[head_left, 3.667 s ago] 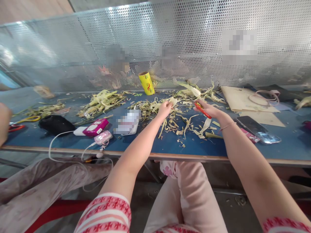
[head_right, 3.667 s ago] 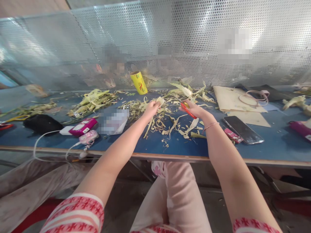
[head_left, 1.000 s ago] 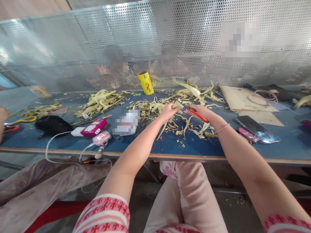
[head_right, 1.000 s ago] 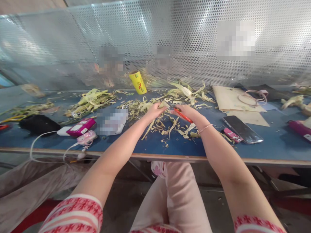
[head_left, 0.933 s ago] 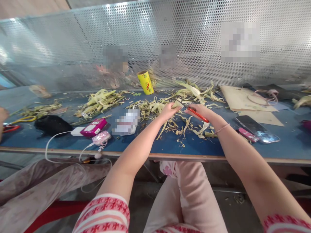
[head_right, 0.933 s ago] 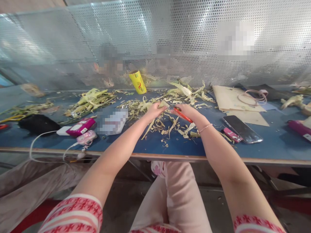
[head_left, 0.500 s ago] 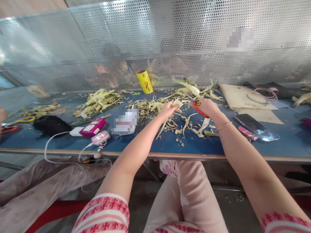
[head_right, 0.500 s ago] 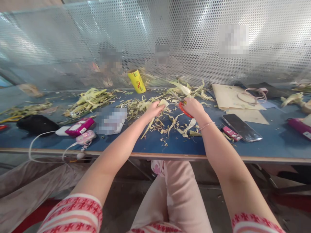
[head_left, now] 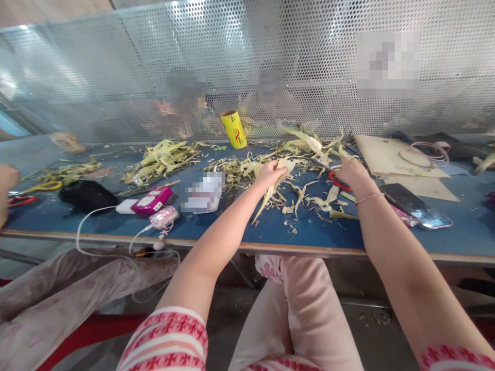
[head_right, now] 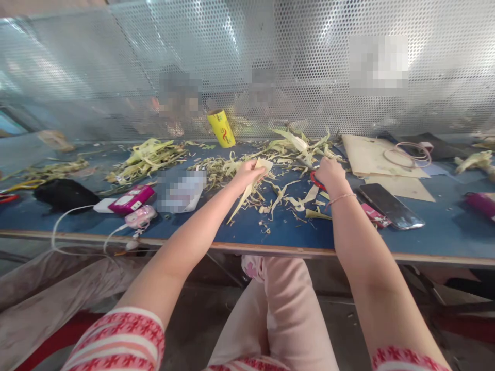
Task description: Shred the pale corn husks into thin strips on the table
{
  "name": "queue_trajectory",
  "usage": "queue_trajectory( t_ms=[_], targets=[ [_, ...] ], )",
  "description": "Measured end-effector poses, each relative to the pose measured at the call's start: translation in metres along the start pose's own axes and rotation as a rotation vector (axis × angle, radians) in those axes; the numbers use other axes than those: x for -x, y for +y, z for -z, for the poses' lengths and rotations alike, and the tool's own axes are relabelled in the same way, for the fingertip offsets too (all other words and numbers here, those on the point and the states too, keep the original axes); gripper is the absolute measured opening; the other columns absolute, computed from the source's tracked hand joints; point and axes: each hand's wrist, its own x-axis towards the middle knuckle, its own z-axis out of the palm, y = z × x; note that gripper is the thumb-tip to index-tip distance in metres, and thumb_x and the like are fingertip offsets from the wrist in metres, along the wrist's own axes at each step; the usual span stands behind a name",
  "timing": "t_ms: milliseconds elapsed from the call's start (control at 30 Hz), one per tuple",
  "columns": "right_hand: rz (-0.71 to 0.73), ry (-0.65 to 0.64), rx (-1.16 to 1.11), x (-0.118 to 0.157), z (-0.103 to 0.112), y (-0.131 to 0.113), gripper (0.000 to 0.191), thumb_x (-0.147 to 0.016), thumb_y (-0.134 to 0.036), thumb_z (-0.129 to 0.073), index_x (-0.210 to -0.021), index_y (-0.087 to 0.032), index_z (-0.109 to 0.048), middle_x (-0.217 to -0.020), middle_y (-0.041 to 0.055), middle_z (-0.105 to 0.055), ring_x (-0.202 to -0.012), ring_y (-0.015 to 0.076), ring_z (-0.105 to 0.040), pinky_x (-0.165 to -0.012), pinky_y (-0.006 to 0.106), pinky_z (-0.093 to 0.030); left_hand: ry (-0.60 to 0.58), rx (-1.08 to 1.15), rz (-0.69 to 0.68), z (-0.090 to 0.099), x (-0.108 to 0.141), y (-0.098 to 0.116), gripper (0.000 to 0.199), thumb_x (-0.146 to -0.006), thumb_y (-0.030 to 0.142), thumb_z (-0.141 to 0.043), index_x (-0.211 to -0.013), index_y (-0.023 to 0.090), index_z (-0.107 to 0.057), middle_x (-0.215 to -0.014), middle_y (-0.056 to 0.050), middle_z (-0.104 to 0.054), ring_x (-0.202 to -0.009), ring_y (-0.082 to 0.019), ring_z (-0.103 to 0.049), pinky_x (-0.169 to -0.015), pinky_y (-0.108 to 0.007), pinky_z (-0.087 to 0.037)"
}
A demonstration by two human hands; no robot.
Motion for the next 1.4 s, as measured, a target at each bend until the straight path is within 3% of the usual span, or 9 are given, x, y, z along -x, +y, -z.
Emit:
queue_trajectory(
  t_ms=[200, 333, 500, 633, 867, 1033, 1167, 1300, 1400],
  targets=[
    [0.198, -0.086, -0.397, 0.012, 0.004, -0.069, 0.031, -0.089, -0.039, -0.052, -0.104, -0.015, -0.066, -0.099, 0.0112, -0.070, -0.092, 0.0215, -0.064, -0.087, 0.033, -0.049, 0.003, 0.099, -0.015, -0.005, -0.002, -0.004, 0.018, -0.080, 0.022, -0.063, -0.095, 0.012, -0.066, -0.081, -0.008, -0.073, -0.071, -0.018, -0.069, -0.063, -0.026, -0.050],
    [0.242, -0.036, -0.540, 0.027, -0.002, -0.099, 0.029, -0.084, -0.037, -0.056, -0.102, -0.017, -0.066, -0.093, 0.0076, -0.070, -0.086, 0.0195, -0.064, -0.083, 0.032, -0.050, -0.070, 0.103, -0.068, -0.007, -0.001, -0.005, 0.024, -0.077, 0.027, -0.069, -0.096, 0.011, -0.067, -0.082, -0.007, -0.073, -0.071, -0.017, -0.068, -0.068, -0.028, -0.050],
    [0.193, -0.090, -0.611, 0.025, -0.008, -0.093, 0.017, -0.082, -0.030, -0.052, -0.083, -0.018, -0.064, -0.072, 0.0030, -0.068, -0.072, 0.0180, -0.063, -0.072, 0.030, -0.050, -0.127, 0.034, -0.067, -0.008, 0.005, 0.003, 0.013, -0.081, 0.024, -0.067, -0.083, 0.012, -0.066, -0.072, -0.002, -0.068, -0.065, -0.012, -0.062, -0.066, -0.024, -0.047],
    [0.148, -0.135, -0.734, 0.019, -0.010, -0.086, 0.013, -0.081, -0.028, -0.055, -0.080, -0.017, -0.062, -0.069, 0.0028, -0.067, -0.069, 0.0173, -0.064, -0.072, 0.031, -0.052, -0.102, 0.015, -0.036, -0.007, 0.007, 0.006, 0.015, -0.087, 0.025, -0.057, -0.082, 0.013, -0.065, -0.066, 0.000, -0.064, -0.058, -0.011, -0.057, -0.062, -0.025, -0.045],
    [0.109, -0.215, -1.046, 0.019, -0.008, -0.091, 0.014, -0.075, -0.031, -0.069, -0.075, -0.018, -0.061, -0.063, -0.0009, -0.061, -0.061, 0.0135, -0.060, -0.060, 0.026, -0.051, 0.004, 0.089, -0.112, -0.005, 0.004, 0.003, 0.010, -0.083, 0.020, -0.063, -0.077, 0.012, -0.064, -0.070, 0.001, -0.065, -0.068, -0.010, -0.056, -0.073, -0.024, -0.042],
    [-0.043, -0.357, -1.279, 0.022, -0.006, -0.092, 0.028, -0.066, -0.036, -0.081, -0.071, -0.017, -0.060, -0.066, -0.0019, -0.061, -0.062, 0.0089, -0.058, -0.056, 0.019, -0.048, -0.057, 0.347, 0.070, -0.005, 0.004, 0.005, 0.005, -0.082, 0.014, -0.063, -0.078, 0.011, -0.066, -0.065, 0.000, -0.065, -0.061, -0.009, -0.057, -0.068, -0.024, -0.043],
    [-0.054, -0.448, -1.383, 0.023, -0.010, -0.091, 0.033, -0.062, -0.036, -0.084, -0.072, -0.016, -0.060, -0.067, -0.0019, -0.061, -0.064, 0.0073, -0.058, -0.060, 0.018, -0.049, -0.115, 0.455, 0.151, -0.003, 0.004, 0.006, 0.004, -0.081, 0.011, -0.064, -0.078, 0.011, -0.065, -0.064, -0.001, -0.066, -0.059, -0.010, -0.059, -0.067, -0.025, -0.045],
    [-0.003, -0.444, -1.292, 0.019, -0.005, -0.085, 0.024, -0.071, -0.030, -0.077, -0.085, -0.018, -0.063, -0.077, 0.0008, -0.066, -0.071, 0.0110, -0.063, -0.071, 0.025, -0.054, -0.170, 0.445, 0.178, 0.001, 0.004, 0.005, 0.005, -0.083, 0.008, -0.060, -0.080, 0.011, -0.063, -0.065, -0.001, -0.065, -0.056, -0.009, -0.058, -0.063, -0.024, -0.045],
    [0.072, -0.267, -0.820, 0.009, 0.003, -0.062, 0.019, -0.081, -0.022, -0.064, -0.099, -0.016, -0.065, -0.096, 0.0093, -0.070, -0.090, 0.0198, -0.067, -0.087, 0.036, -0.052, -0.157, 0.341, 0.180, 0.002, 0.003, 0.003, 0.005, -0.084, 0.007, -0.058, -0.082, 0.011, -0.060, -0.068, 0.000, -0.063, -0.056, -0.008, -0.059, -0.063, -0.023, -0.046]
  ],
)
